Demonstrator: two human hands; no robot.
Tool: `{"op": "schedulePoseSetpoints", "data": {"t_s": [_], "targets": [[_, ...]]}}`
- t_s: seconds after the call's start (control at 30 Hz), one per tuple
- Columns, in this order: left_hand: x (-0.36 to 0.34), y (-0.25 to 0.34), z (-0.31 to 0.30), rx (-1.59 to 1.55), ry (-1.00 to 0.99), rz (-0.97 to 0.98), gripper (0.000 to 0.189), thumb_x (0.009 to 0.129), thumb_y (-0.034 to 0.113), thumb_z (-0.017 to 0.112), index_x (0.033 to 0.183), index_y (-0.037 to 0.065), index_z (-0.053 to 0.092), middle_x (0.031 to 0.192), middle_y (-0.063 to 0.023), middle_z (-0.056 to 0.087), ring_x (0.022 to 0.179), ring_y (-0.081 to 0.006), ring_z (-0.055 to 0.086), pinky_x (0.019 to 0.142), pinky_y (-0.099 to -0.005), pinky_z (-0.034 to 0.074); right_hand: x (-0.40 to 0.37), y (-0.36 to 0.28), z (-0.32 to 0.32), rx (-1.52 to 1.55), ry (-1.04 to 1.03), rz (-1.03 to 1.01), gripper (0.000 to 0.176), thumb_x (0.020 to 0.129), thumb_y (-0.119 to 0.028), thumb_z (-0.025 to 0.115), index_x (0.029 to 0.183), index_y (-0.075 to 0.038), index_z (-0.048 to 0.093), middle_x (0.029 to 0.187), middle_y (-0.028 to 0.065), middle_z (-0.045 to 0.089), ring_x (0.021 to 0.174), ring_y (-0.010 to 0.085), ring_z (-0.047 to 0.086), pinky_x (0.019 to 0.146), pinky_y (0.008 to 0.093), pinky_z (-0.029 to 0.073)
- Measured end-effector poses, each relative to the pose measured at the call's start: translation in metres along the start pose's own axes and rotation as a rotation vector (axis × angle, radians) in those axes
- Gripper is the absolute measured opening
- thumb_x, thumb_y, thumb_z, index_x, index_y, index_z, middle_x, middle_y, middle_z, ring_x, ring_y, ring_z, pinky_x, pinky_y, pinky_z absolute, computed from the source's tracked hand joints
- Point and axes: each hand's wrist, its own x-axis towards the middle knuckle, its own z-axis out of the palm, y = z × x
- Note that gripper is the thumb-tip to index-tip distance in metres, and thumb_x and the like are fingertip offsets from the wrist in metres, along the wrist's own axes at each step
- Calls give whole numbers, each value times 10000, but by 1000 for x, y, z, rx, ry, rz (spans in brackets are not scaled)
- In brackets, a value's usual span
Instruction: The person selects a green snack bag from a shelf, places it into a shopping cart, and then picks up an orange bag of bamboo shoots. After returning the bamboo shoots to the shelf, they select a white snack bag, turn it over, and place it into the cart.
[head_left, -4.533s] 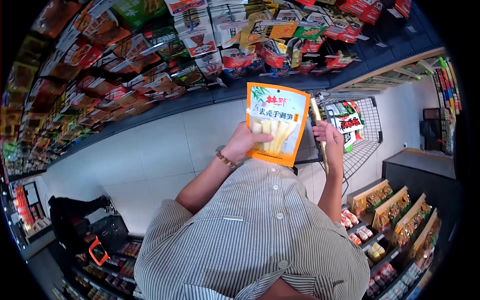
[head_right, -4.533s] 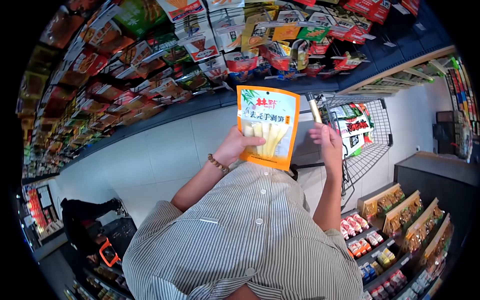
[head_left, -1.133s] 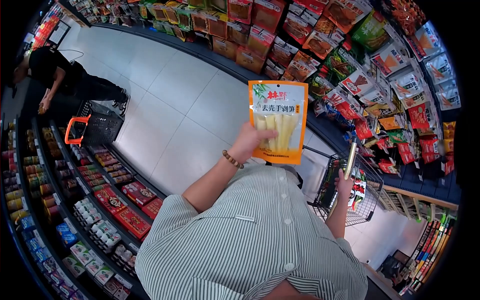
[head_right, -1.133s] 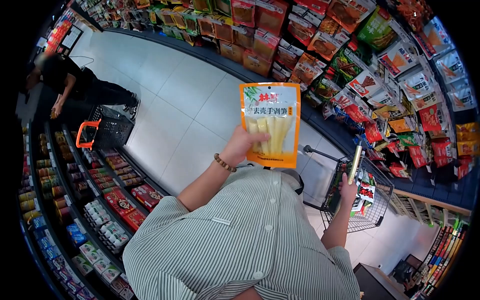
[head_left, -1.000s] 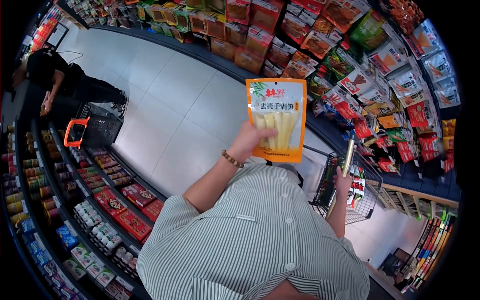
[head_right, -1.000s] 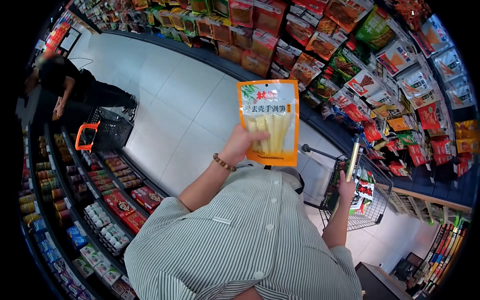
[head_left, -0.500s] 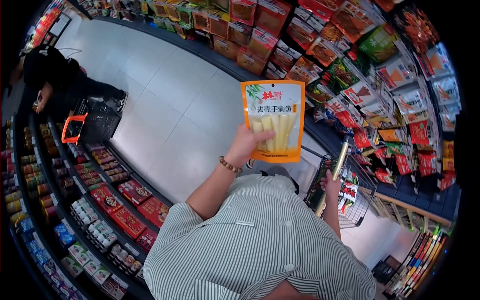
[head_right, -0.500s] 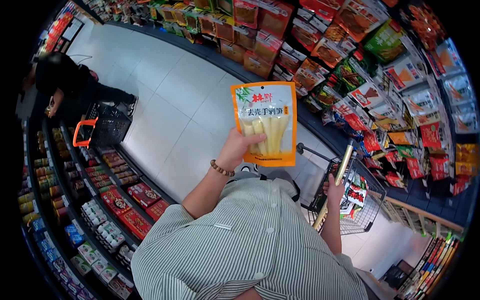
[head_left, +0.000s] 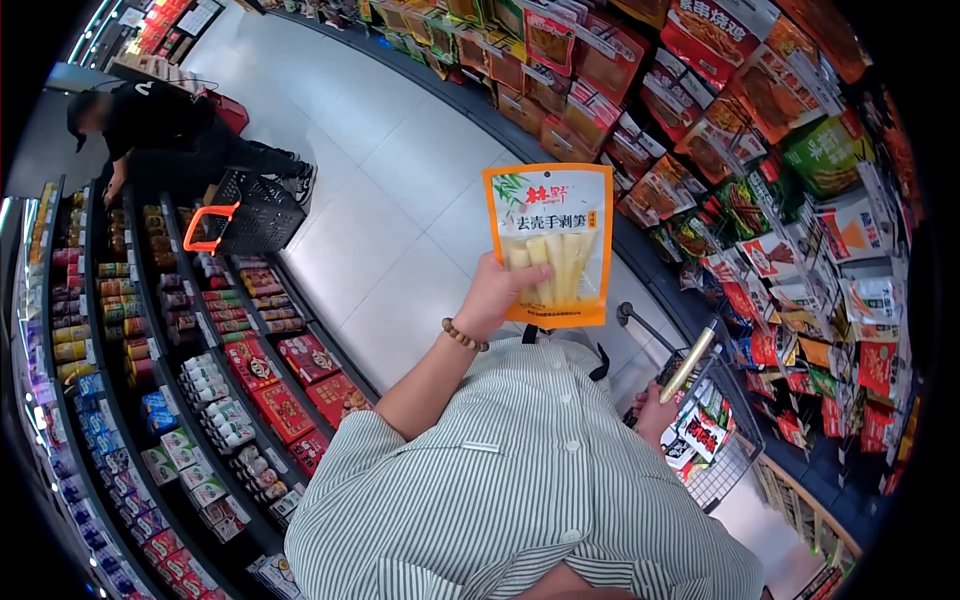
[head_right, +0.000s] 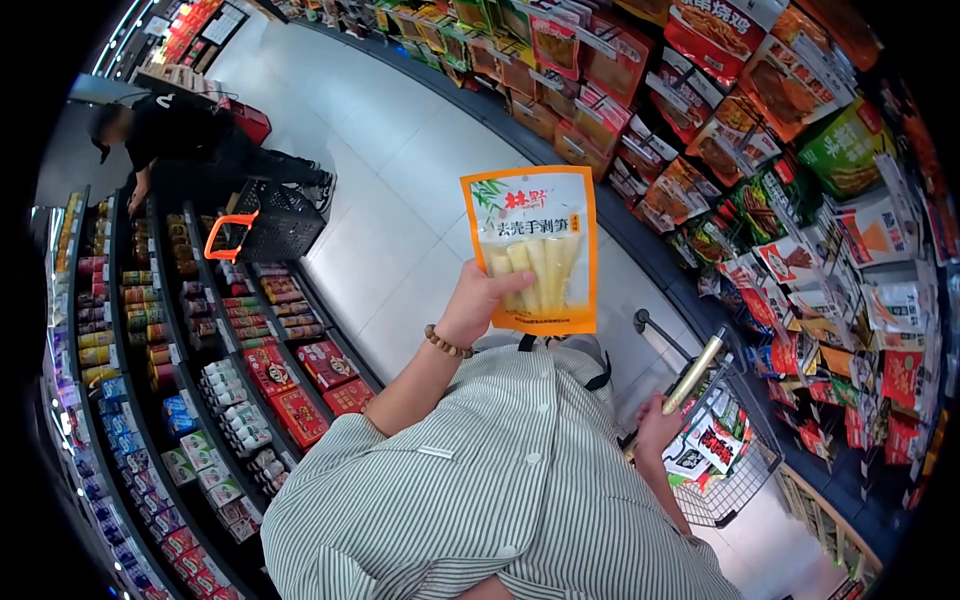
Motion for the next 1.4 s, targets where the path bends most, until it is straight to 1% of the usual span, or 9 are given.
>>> {"op": "schedulePoseSetpoints", "data": {"t_s": [0.23, 0.37, 0.47, 0.57, 0.7, 0.9, 0.97, 1.1, 1.4], "targets": [[24, 2, 2, -18, 9, -18, 400, 830, 15, 729, 1206, -56, 613, 1131, -127, 698, 977, -206, 697, 867, -339, 568, -10, -33, 29, 95, -61, 25, 136, 953, -156, 620, 963, -34, 563, 707, 66, 603, 526, 139, 558, 468, 264, 471], [35, 15, -5, -32, -6, -11, 382, 827, 14, 728, 1186, -66, 622, 1119, -132, 702, 963, -204, 700, 852, -336, 571, -15, -44, 46, 43, -47, 28, 124, 954, -136, 602, 984, -21, 566, 722, 76, 613, 532, 142, 561, 475, 271, 480], [44, 24, -19, -36, -23, -19, 406, 833, 19, 725, 1213, -61, 609, 1139, -131, 696, 980, -203, 696, 867, -339, 570, -3, -30, 59, 67, -48, 11, 121, 956, -120, 590, 986, -7, 563, 727, 85, 614, 529, 153, 573, 466, 271, 483], [53, 33, -36, -43, -43, -28, 419, 842, 24, 718, 1235, -55, 597, 1160, -130, 690, 998, -205, 693, 881, -343, 569, -7, -43, 72, 74, -26, 12, 122, 954, -121, 589, 984, -5, 565, 732, 92, 620, 536, 156, 582, 470, 266, 487], [66, 57, -76, -60, -88, 34, 404, 852, 26, 710, 1231, -54, 597, 1160, -127, 689, 995, -202, 693, 884, -338, 567, 2, -41, 89, 56, 7, -90, 149, 940, -153, 625, 956, -12, 579, 662, 79, 611, 465, 139, 554, 408, 260, 451], [88, 117, -149, -17, -148, 35, 400, 859, 30, 707, 1232, -54, 591, 1156, -131, 689, 999, -207, 692, 881, -343, 571, -18, -71, 129, -33, 123, -81, 207, 936, -220, 675, 920, -51, 557, 639, 52, 595, 465, 119, 545, 401, 241, 424], [95, 128, -174, -29, -148, 57, 396, 859, 26, 704, 1230, -54, 591, 1157, -135, 689, 1000, -208, 693, 881, -344, 572, -24, -77, 144, -97, 160, -107, 241, 936, -268, 671, 924, -49, 571, 622, 63, 592, 445, 130, 550, 369, 266, 411], [112, 149, -205, -45, -174, 54, 396, 855, 13, 699, 1229, -58, 588, 1155, -144, 689, 1010, -208, 692, 884, -346, 572, -22, -83, 166, -34, 132, -102, 258, 925, -280, 684, 899, -44, 582, 615, 58, 590, 438, 133, 544, 361, 273, 398], [110, 181, -252, -76, -153, 34, 417, 838, 6, 706, 1233, -58, 586, 1151, -141, 689, 1011, -203, 689, 893, -344, 568, -43, -107, 225, -89, 96, -111, 274, 930, -296, 678, 885, -41, 591, 631, 64, 610, 467, 142, 574, 392, 273, 437]]}}
